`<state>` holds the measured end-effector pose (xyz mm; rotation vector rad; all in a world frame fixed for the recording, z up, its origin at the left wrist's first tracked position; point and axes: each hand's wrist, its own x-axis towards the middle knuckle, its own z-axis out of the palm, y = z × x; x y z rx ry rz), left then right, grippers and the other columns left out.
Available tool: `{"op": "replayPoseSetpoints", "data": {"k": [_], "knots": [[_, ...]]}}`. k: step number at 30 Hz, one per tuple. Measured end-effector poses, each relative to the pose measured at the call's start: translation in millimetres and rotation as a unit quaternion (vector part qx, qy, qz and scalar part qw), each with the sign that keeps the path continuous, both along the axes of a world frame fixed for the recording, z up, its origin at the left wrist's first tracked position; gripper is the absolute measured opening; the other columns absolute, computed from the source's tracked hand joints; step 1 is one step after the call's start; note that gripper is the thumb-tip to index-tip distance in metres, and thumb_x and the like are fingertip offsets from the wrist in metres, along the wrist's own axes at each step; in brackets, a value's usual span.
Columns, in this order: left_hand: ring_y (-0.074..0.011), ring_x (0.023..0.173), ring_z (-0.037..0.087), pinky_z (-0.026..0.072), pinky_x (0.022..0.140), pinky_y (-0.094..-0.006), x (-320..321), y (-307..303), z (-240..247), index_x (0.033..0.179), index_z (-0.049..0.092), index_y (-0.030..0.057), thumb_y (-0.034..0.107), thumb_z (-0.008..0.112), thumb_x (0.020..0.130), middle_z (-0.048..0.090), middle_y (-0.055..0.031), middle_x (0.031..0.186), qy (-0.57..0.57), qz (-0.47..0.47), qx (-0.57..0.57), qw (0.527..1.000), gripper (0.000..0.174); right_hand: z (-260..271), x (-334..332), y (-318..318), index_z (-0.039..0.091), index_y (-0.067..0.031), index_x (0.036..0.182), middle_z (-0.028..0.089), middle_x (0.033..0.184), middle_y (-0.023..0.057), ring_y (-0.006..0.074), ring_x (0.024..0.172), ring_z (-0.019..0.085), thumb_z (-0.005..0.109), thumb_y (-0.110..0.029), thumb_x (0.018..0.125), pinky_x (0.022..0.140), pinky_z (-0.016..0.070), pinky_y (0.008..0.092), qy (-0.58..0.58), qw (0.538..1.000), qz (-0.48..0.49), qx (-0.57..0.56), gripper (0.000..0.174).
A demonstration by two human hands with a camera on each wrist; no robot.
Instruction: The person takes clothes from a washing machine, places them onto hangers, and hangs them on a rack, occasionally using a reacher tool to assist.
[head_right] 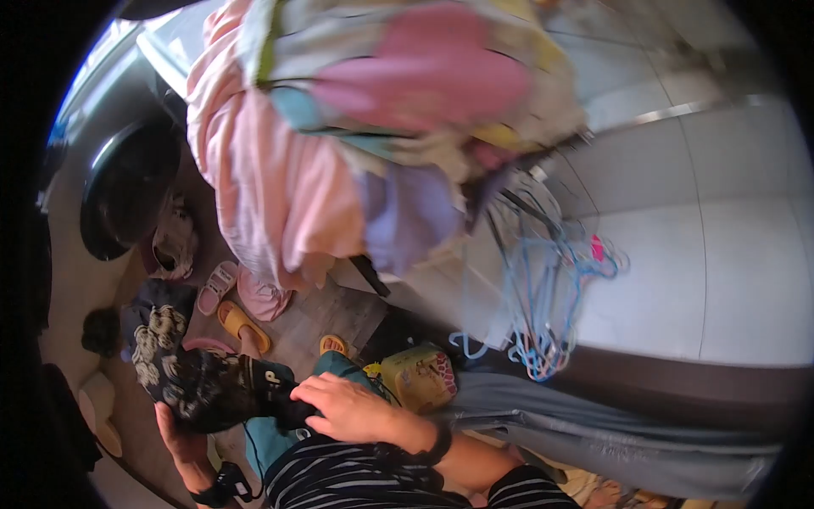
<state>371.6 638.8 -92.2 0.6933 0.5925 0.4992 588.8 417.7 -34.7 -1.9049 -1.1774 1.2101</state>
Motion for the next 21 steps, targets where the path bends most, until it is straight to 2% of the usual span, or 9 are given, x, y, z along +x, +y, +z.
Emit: {"op": "replayPoseSetpoints", "data": {"k": [2, 4, 5, 10, 11, 12, 16, 19, 21], "knots": [[-0.0289, 0.122, 0.049, 0.0376, 0.105, -0.0416, 8.4, 7.4, 31.2, 0.143, 0.026, -0.0004, 0.047, 0.067, 0.084, 0.047, -0.0159, 0.135, 0.043, -0.015, 0.072, 0.996, 0.086, 16.3, -2.7, 5.2, 0.054, -0.0021, 0.118, 0.057, 0.114, 0.0131, 0.0314, 0.11, 0.052, 0.061, -0.019, 0.084, 0.095, 0.0432, 0.0391, -0.027, 0.999, -0.027, -0.011, 0.038], [-0.0291, 0.121, 0.05, 0.0399, 0.103, -0.0411, -13.6, -11.4, 58.7, 0.142, 0.029, -0.0008, 0.047, 0.07, 0.082, 0.047, -0.0173, 0.134, 0.058, -0.031, 0.128, 0.99, 0.086, 59.0, -4.6, -22.4, 0.056, -0.0017, 0.116, 0.06, 0.111, 0.0132, 0.032, 0.104, 0.057, 0.062, -0.019, 0.084, 0.091, 0.046, 0.0379, -0.047, 0.995, -0.085, 0.018, 0.036], [-0.0292, 0.12, 0.051, 0.0406, 0.102, -0.0409, -1.3, -94.1, 77.0, 0.141, 0.03, -0.001, 0.046, 0.07, 0.082, 0.047, -0.0174, 0.134, 0.086, -0.025, 0.194, 0.977, 0.085, 59.2, 19.2, -117.9, 0.057, -0.0024, 0.116, 0.061, 0.109, 0.0126, 0.0293, 0.101, 0.059, 0.062, -0.018, 0.085, 0.089, 0.0472, 0.0362, -0.026, 0.991, -0.114, 0.062, 0.035], [-0.0278, 0.115, 0.055, 0.0437, 0.098, -0.04, -41.4, -126.3, 127.5, 0.135, 0.038, -0.0016, 0.041, 0.07, 0.082, 0.051, -0.0165, 0.128, 0.11, 0.014, 0.196, 0.974, 0.075, 112.1, 44.0, -185.9, 0.059, -0.005, 0.117, 0.064, 0.096, 0.0057, 0.0094, 0.085, 0.059, 0.064, -0.015, 0.087, 0.075, 0.0488, 0.0255, 0.031, 0.943, -0.318, 0.096, 0.032], [-0.0314, 0.111, 0.056, 0.0475, 0.092, -0.0411, -42.6, -129.0, 145.3, 0.132, 0.045, -0.0049, 0.039, 0.068, 0.085, 0.052, -0.0213, 0.127, 0.139, 0.042, 0.225, 0.964, 0.068, 109.8, 57.5, -188.2, 0.058, -0.0037, 0.118, 0.063, 0.096, 0.0052, 0.008, 0.084, 0.058, 0.064, -0.016, 0.088, 0.073, 0.0482, 0.0245, 0.044, 0.924, -0.367, 0.102, 0.033], [-0.0338, 0.116, 0.052, 0.0447, 0.096, -0.0447, -50.3, -122.9, 150.3, 0.135, 0.039, -0.0066, 0.046, 0.069, 0.082, 0.049, -0.0215, 0.129, 0.17, 0.029, 0.221, 0.96, 0.081, 100.0, 74.9, -188.8, 0.056, -0.0025, 0.12, 0.062, 0.097, 0.0048, 0.0066, 0.084, 0.056, 0.064, -0.017, 0.089, 0.072, 0.0477, 0.0235, 0.058, 0.902, -0.415, 0.106, 0.035], [-0.0322, 0.113, 0.053, 0.045, 0.094, -0.0433, -74.6, -130.9, 152.9, 0.136, 0.041, -0.004, 0.04, 0.07, 0.083, 0.05, -0.0201, 0.127, 0.169, 0.036, 0.243, 0.955, 0.075, 22.2, 149.5, -210.5, 0.052, 0.0016, 0.125, 0.063, 0.1, 0.0085, 0.0115, 0.084, 0.058, 0.065, -0.025, 0.088, 0.069, 0.0479, 0.025, -0.09, 0.828, -0.542, 0.11, 0.047], [-0.0304, 0.11, 0.055, 0.0464, 0.092, -0.0412, -77.2, -144.8, 160.4, 0.135, 0.041, -0.0029, 0.033, 0.07, 0.084, 0.052, -0.0187, 0.125, 0.168, 0.054, 0.26, 0.949, 0.07, -12.5, 194.1, -201.5, 0.051, 0.0024, 0.126, 0.063, 0.099, 0.0103, 0.0152, 0.083, 0.06, 0.066, -0.03, 0.086, 0.064, 0.0489, 0.0284, -0.247, 0.799, -0.547, 0.037, 0.053], [-0.0296, 0.108, 0.056, 0.0473, 0.091, -0.0404, -82.3, -148.1, 158.3, 0.135, 0.042, -0.0024, 0.032, 0.07, 0.084, 0.053, -0.0184, 0.124, 0.17, 0.058, 0.256, 0.95, 0.068, -7.2, 212.5, -193.0, 0.052, 0.0037, 0.124, 0.062, 0.096, 0.0115, 0.0167, 0.081, 0.06, 0.066, -0.031, 0.085, 0.06, 0.0493, 0.0301, -0.069, 0.808, -0.585, 0.01, 0.054]]}}
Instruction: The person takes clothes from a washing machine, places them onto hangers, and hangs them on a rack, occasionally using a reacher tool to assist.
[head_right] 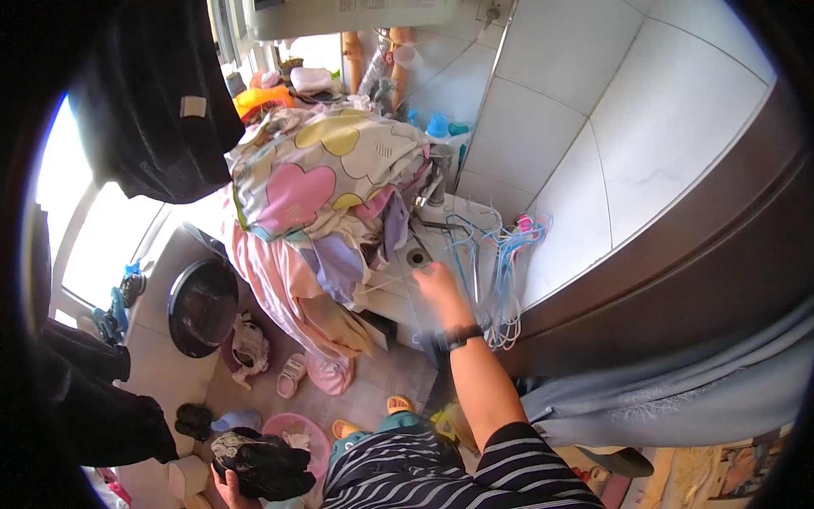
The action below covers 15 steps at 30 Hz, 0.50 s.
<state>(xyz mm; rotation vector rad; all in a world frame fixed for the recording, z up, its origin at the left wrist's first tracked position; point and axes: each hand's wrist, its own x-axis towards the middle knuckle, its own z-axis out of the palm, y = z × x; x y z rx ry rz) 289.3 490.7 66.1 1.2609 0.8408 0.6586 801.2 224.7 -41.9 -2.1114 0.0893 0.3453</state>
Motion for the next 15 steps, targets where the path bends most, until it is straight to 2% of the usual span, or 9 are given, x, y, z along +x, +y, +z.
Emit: {"op": "replayPoseSetpoints", "data": {"k": [1, 2, 5, 8, 11, 14, 15], "knots": [[-0.0292, 0.107, 0.057, 0.0478, 0.09, -0.04, -3.4, -1.5, 1.9, 0.135, 0.042, -0.0021, 0.032, 0.07, 0.084, 0.053, -0.0182, 0.124, 0.002, 0.001, -0.003, 1.0, 0.068, 4.5, 6.3, 2.7, 0.052, 0.0043, 0.124, 0.062, 0.095, 0.0121, 0.0174, 0.08, 0.06, 0.066, -0.032, 0.085, 0.058, 0.0495, 0.031, 0.083, 0.996, -0.011, 0.041, 0.055], [-0.0285, 0.105, 0.058, 0.0488, 0.088, -0.0387, -6.3, -3.2, 3.7, 0.135, 0.043, -0.0013, 0.029, 0.068, 0.086, 0.055, -0.0173, 0.122, 0.004, 0.015, -0.019, 1.0, 0.063, 10.2, 14.9, 2.0, 0.052, 0.005, 0.123, 0.062, 0.09, 0.013, 0.0177, 0.076, 0.06, 0.065, -0.031, 0.084, 0.053, 0.0488, 0.0312, 0.117, 0.993, 0.023, 0.021, 0.055], [-0.0284, 0.106, 0.058, 0.0487, 0.089, -0.0386, -3.8, -12.5, 15.6, 0.135, 0.043, -0.0006, 0.027, 0.066, 0.088, 0.055, -0.0171, 0.122, -0.018, 0.038, -0.038, 0.998, 0.059, 17.8, 20.5, 9.4, 0.052, 0.0058, 0.123, 0.062, 0.088, 0.0132, 0.0173, 0.073, 0.06, 0.067, -0.031, 0.083, 0.054, 0.0493, 0.0313, 0.098, 0.994, 0.043, -0.01, 0.056], [-0.03, 0.11, 0.057, 0.0479, 0.091, -0.0397, -4.5, -21.1, 16.7, 0.133, 0.045, -0.002, 0.024, 0.064, 0.089, 0.055, -0.018, 0.125, -0.043, 0.031, -0.044, 0.998, 0.054, 6.4, 27.9, 12.7, 0.052, 0.0063, 0.122, 0.063, 0.088, 0.0119, 0.0165, 0.069, 0.06, 0.066, -0.03, 0.084, 0.054, 0.0493, 0.0314, 0.031, 0.996, 0.063, -0.048, 0.055], [-0.0305, 0.112, 0.056, 0.0467, 0.094, -0.0407, -8.1, -26.4, 15.8, 0.131, 0.046, -0.0029, 0.024, 0.064, 0.089, 0.054, -0.0186, 0.126, -0.043, 0.024, -0.063, 0.997, 0.053, 2.6, 16.2, 17.5, 0.062, 0.0067, 0.109, 0.067, 0.104, 0.0234, 0.0329, 0.084, 0.068, 0.069, -0.029, 0.079, 0.075, 0.0526, 0.0401, -0.046, 0.999, -0.004, 0.006, 0.047], [-0.0296, 0.112, 0.056, 0.0469, 0.094, -0.0403, -2.7, -33.5, 19.7, 0.132, 0.046, -0.0013, 0.023, 0.064, 0.089, 0.055, -0.0181, 0.125, -0.035, 0.032, -0.062, 0.997, 0.052, -9.1, 13.2, 7.9, 0.054, 0.0026, 0.12, 0.062, 0.089, 0.0063, 0.0132, 0.059, 0.055, 0.069, -0.022, 0.083, 0.046, 0.043, 0.0271, -0.076, 0.991, 0.03, 0.105, 0.048], [-0.0293, 0.112, 0.056, 0.047, 0.094, -0.0401, -3.4, -34.1, 17.3, 0.132, 0.046, -0.0007, 0.023, 0.064, 0.09, 0.055, -0.0179, 0.126, -0.025, 0.038, -0.059, 0.997, 0.052, -0.4, 3.7, 6.4, 0.055, -0.0003, 0.117, 0.06, 0.087, 0.0045, 0.0116, 0.058, 0.053, 0.07, -0.021, 0.082, 0.044, 0.0405, 0.0257, -0.026, 0.986, 0.006, 0.166, 0.043]]}}
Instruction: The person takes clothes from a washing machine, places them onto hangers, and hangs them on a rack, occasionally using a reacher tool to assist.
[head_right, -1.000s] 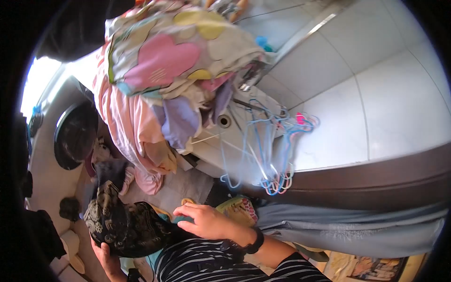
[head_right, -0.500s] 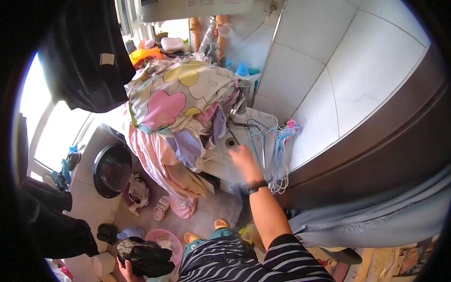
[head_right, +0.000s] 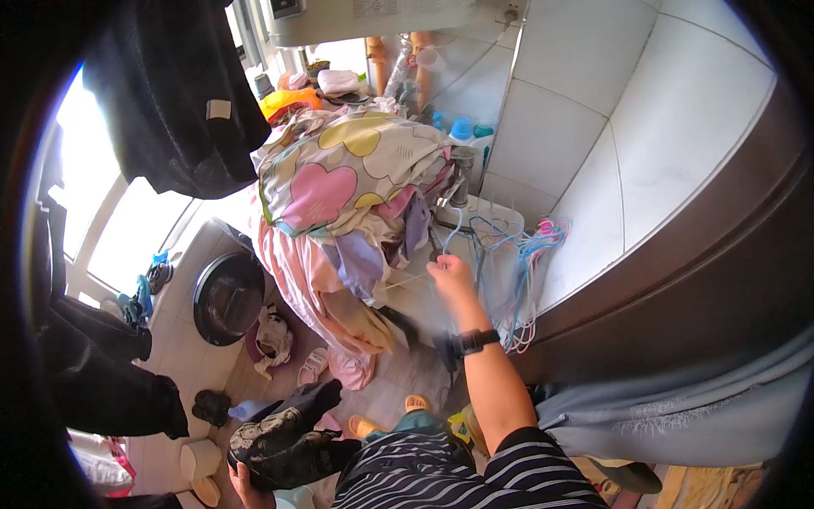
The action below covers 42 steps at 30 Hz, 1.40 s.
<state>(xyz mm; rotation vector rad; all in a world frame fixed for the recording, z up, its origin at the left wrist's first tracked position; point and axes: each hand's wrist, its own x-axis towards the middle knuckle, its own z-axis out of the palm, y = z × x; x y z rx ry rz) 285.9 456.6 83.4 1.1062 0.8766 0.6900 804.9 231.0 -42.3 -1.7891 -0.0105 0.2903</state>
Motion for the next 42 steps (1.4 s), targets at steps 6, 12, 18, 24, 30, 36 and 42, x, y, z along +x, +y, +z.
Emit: {"op": "replayPoseSetpoints", "data": {"k": [6, 12, 18, 24, 30, 36, 42], "knots": [[-0.0258, 0.111, 0.057, 0.0452, 0.096, -0.038, 0.1, -15.7, -3.2, 0.133, 0.041, -0.0023, 0.039, 0.072, 0.081, 0.055, -0.015, 0.123, -0.027, -0.023, 0.015, 0.999, 0.073, 50.2, -59.9, -19.2, 0.05, -0.0141, 0.1, 0.051, 0.076, -0.0021, 0.0048, 0.05, 0.04, 0.069, -0.014, 0.084, 0.04, 0.0273, 0.0209, 0.147, 0.964, -0.065, 0.213, 0.025], [-0.0233, 0.109, 0.057, 0.0442, 0.096, -0.0349, 10.2, -27.2, 17.2, 0.132, 0.043, -0.0042, 0.034, 0.075, 0.077, 0.056, -0.0131, 0.121, -0.028, -0.005, 0.025, 0.999, 0.074, 36.0, -103.8, -31.7, 0.046, -0.0168, 0.103, 0.05, 0.078, -0.0045, 0.0029, 0.055, 0.038, 0.067, -0.013, 0.086, 0.044, 0.0267, 0.0196, 0.019, 0.979, 0.031, 0.198, 0.027], [-0.0207, 0.112, 0.056, 0.0416, 0.099, -0.0336, -22.0, -23.1, 14.8, 0.135, 0.04, -0.0033, 0.031, 0.079, 0.074, 0.056, -0.0116, 0.125, -0.024, 0.014, 0.011, 1.0, 0.08, 76.1, -161.0, -49.9, 0.045, -0.0095, 0.115, 0.051, 0.08, -0.0038, 0.0025, 0.068, 0.043, 0.063, -0.01, 0.091, 0.059, 0.0357, 0.0186, -0.081, 0.971, 0.115, 0.191, 0.031], [-0.0175, 0.115, 0.054, 0.0406, 0.101, -0.0319, -73.8, -22.9, 17.6, 0.138, 0.038, -0.0023, 0.013, 0.083, 0.07, 0.055, -0.0092, 0.127, -0.043, -0.058, 0.014, 0.997, 0.083, 91.9, -250.4, -27.7, 0.053, -0.0065, 0.107, 0.051, 0.077, -0.0035, 0.0046, 0.065, 0.045, 0.059, -0.017, 0.094, 0.062, 0.0426, 0.0206, 0.158, 0.923, 0.239, 0.255, 0.017], [-0.0137, 0.112, 0.051, 0.0419, 0.097, -0.0298, -140.9, -36.2, 41.7, 0.131, 0.048, -0.0016, 0.003, 0.082, 0.069, 0.056, -0.0079, 0.119, 0.087, -0.185, 0.177, 0.963, 0.071, 96.5, -393.7, 67.6, 0.064, -0.0068, 0.11, 0.061, 0.089, -0.0001, 0.0085, 0.074, 0.055, 0.055, -0.019, 0.096, 0.068, 0.0469, 0.0246, 0.057, 0.843, 0.526, 0.102, 0.021], [-0.0144, 0.11, 0.053, 0.0431, 0.096, -0.0301, -209.3, -40.6, 35.3, 0.131, 0.047, -0.0015, 0.004, 0.08, 0.073, 0.057, -0.0078, 0.119, 0.07, -0.194, 0.2, 0.958, 0.068, 78.6, -516.4, 129.0, 0.065, -0.0021, 0.104, 0.065, 0.088, 0.004, 0.0101, 0.078, 0.058, 0.064, -0.027, 0.09, 0.068, 0.0464, 0.0264, 0.16, 0.782, 0.6, 0.063, 0.029], [-0.0156, 0.11, 0.055, 0.0432, 0.097, -0.0296, -271.8, -25.9, 13.9, 0.132, 0.044, -0.0025, -0.001, 0.074, 0.078, 0.058, -0.0089, 0.119, -0.066, 0.009, 0.075, 0.995, 0.062, 107.6, -530.3, 127.8, 0.062, -0.011, 0.085, 0.045, 0.064, -0.0107, -0.0003, 0.052, 0.034, 0.06, -0.02, 0.095, 0.046, 0.0262, 0.0189, 0.087, 0.887, 0.436, 0.127, 0.013]]}}
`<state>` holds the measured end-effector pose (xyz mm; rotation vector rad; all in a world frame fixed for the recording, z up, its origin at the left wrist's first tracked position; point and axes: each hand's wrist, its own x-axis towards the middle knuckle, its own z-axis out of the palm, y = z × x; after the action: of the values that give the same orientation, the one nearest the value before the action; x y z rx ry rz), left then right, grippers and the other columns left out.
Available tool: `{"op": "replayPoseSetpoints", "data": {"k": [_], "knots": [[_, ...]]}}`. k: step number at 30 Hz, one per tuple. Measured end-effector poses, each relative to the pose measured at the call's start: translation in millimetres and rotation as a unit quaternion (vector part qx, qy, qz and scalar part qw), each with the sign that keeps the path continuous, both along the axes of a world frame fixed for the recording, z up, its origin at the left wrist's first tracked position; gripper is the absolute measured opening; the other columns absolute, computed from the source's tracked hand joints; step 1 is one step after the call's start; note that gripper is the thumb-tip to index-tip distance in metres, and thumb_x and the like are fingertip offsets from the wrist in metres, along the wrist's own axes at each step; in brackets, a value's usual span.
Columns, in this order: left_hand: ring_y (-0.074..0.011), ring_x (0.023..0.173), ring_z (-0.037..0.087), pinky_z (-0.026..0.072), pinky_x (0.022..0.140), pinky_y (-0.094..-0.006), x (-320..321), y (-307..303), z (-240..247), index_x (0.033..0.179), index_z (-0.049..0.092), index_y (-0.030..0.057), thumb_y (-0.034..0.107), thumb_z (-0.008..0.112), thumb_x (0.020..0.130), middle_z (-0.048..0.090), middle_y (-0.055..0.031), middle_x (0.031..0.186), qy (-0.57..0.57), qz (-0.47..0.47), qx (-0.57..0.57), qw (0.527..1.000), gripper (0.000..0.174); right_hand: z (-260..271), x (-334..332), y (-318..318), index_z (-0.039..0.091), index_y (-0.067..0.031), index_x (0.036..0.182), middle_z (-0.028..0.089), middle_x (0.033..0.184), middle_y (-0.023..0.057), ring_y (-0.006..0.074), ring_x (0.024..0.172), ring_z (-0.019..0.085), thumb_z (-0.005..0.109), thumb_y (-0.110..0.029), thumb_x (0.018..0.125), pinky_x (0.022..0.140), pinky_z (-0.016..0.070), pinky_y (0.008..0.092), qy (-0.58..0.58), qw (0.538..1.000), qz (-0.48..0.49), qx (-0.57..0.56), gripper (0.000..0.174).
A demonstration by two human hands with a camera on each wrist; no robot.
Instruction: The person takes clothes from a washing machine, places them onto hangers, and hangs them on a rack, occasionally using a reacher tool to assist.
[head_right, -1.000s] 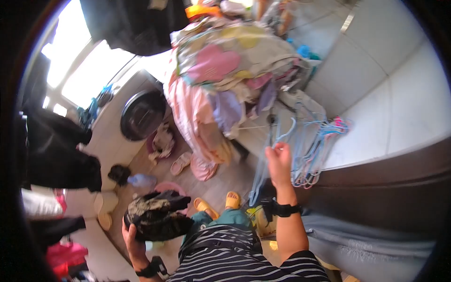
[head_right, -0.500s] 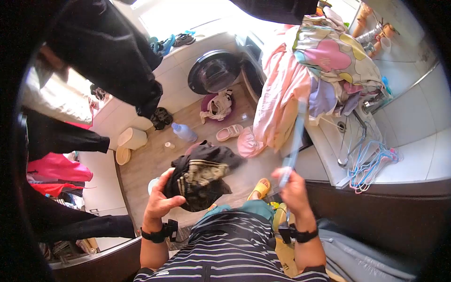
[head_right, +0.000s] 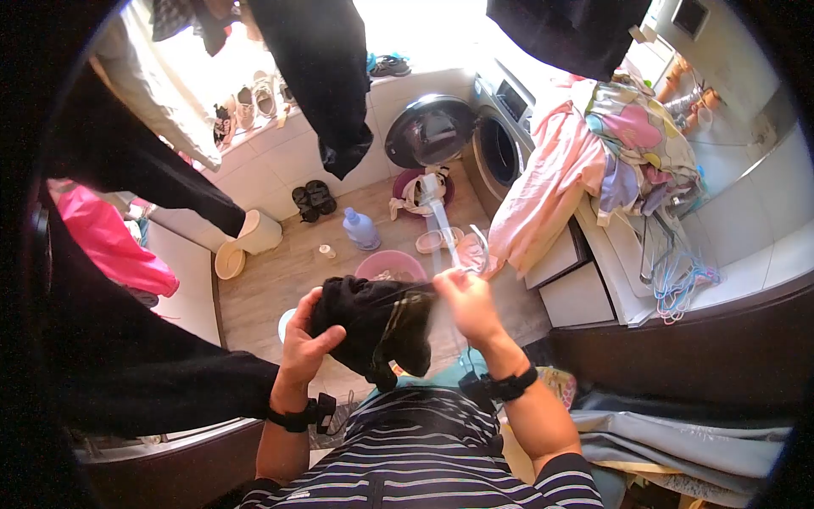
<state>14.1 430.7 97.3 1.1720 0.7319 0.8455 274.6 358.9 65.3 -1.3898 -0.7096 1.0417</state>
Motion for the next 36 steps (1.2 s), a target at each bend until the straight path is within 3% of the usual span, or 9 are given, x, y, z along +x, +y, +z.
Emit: {"op": "replayPoseSetpoints", "data": {"k": [6, 8, 11, 18, 22, 24, 26, 30, 36], "knots": [[-0.017, 0.096, 0.063, 0.0503, 0.09, -0.0293, -32.0, 19.7, -2.3, 0.122, 0.049, 0.0002, -0.002, 0.061, 0.085, 0.063, -0.0086, 0.108, -0.135, 0.21, -0.074, 0.965, 0.039, 32.5, 20.9, 0.2, 0.057, -0.0135, 0.089, 0.04, 0.059, -0.0106, 0.0001, 0.045, 0.031, 0.061, -0.028, 0.094, 0.039, 0.0223, 0.0185, 0.024, 0.992, -0.075, 0.094, 0.016], [-0.0165, 0.095, 0.063, 0.0503, 0.09, -0.0294, -31.5, 18.7, 1.2, 0.122, 0.048, 0.0001, 0.0, 0.062, 0.085, 0.064, -0.008, 0.106, -0.127, 0.23, -0.058, 0.963, 0.039, 42.3, 27.4, 6.1, 0.058, -0.005, 0.089, 0.056, 0.074, -0.0017, 0.0046, 0.057, 0.048, 0.053, -0.017, 0.097, 0.051, 0.0378, 0.0186, 0.05, 0.995, -0.058, 0.068, 0.015], [-0.0164, 0.096, 0.062, 0.0503, 0.09, -0.0294, -21.2, 18.4, 12.9, 0.124, 0.047, -0.0002, 0.001, 0.064, 0.085, 0.063, -0.0081, 0.107, -0.095, 0.221, -0.042, 0.97, 0.043, 42.1, 38.6, 12.3, 0.06, 0.0023, 0.092, 0.067, 0.089, 0.0078, 0.0111, 0.066, 0.062, 0.05, -0.012, 0.098, 0.061, 0.0502, 0.0205, 0.068, 0.996, -0.042, 0.025, 0.018], [-0.0152, 0.107, 0.056, 0.0459, 0.094, -0.0294, 27.1, 17.7, 39.6, 0.136, 0.038, -0.0015, 0.005, 0.065, 0.086, 0.055, -0.0097, 0.12, -0.109, 0.057, -0.083, 0.989, 0.057, 3.8, 45.0, 26.6, 0.063, -0.0034, 0.109, 0.061, 0.085, -0.0019, 0.0046, 0.078, 0.053, 0.06, -0.016, 0.094, 0.07, 0.0434, 0.0189, -0.126, 0.99, 0.025, 0.05, 0.02], [-0.0142, 0.112, 0.051, 0.0414, 0.098, -0.0287, 66.2, 3.4, 48.6, 0.143, 0.032, 0.001, 0.009, 0.069, 0.082, 0.05, -0.009, 0.129, 0.04, -0.137, -0.01, 0.99, 0.071, 56.5, 10.2, 36.4, 0.064, -0.0023, 0.112, 0.066, 0.093, 0.0036, 0.0096, 0.086, 0.058, 0.066, -0.026, 0.088, 0.08, 0.0456, 0.0247, -0.049, 0.979, 0.189, -0.06, 0.034], [-0.0125, 0.115, 0.045, 0.0432, 0.093, -0.0268, 81.1, -8.4, 47.3, 0.145, 0.03, 0.0056, 0.007, 0.068, 0.081, 0.044, -0.0095, 0.131, 0.131, -0.14, 0.187, 0.963, 0.075, 39.7, 6.4, 43.7, 0.065, -0.0008, 0.109, 0.066, 0.091, 0.0023, 0.0083, 0.085, 0.057, 0.067, -0.026, 0.086, 0.078, 0.0459, 0.0253, -0.005, 0.981, 0.192, -0.003, 0.034], [-0.0138, 0.115, 0.046, 0.0437, 0.093, -0.0271, 84.3, -12.1, 35.0, 0.147, 0.026, 0.0078, 0.006, 0.068, 0.081, 0.044, -0.01, 0.13, -0.048, -0.164, -0.034, 0.985, 0.078, 46.1, 20.1, 41.6, 0.063, 0.0005, 0.108, 0.066, 0.088, 0.0024, 0.0085, 0.085, 0.057, 0.067, -0.025, 0.087, 0.077, 0.0457, 0.0251, 0.005, 0.977, 0.21, -0.033, 0.033], [-0.012, 0.111, 0.05, 0.0443, 0.095, -0.0278, 69.9, -12.4, 12.7, 0.142, 0.032, 0.0037, 0.0, 0.064, 0.084, 0.049, -0.0067, 0.124, -0.017, -0.08, -0.093, 0.992, 0.066, 47.3, 49.4, 49.8, 0.063, -0.0048, 0.086, 0.063, 0.079, 0.0005, 0.0062, 0.068, 0.054, 0.063, -0.019, 0.09, 0.062, 0.0435, 0.021, 0.024, 0.996, 0.072, -0.037, 0.015], [-0.0114, 0.115, 0.047, 0.0415, 0.097, -0.0271, 49.1, -27.0, -3.9, 0.143, 0.032, 0.0045, -0.005, 0.058, 0.083, 0.045, -0.0072, 0.131, -0.058, -0.051, -0.152, 0.985, 0.066, 52.6, 53.6, 56.3, 0.064, -0.0039, 0.09, 0.063, 0.08, 0.0013, 0.0075, 0.071, 0.057, 0.066, -0.02, 0.088, 0.065, 0.0466, 0.0236, -0.04, 0.979, 0.172, -0.105, 0.017]]}}
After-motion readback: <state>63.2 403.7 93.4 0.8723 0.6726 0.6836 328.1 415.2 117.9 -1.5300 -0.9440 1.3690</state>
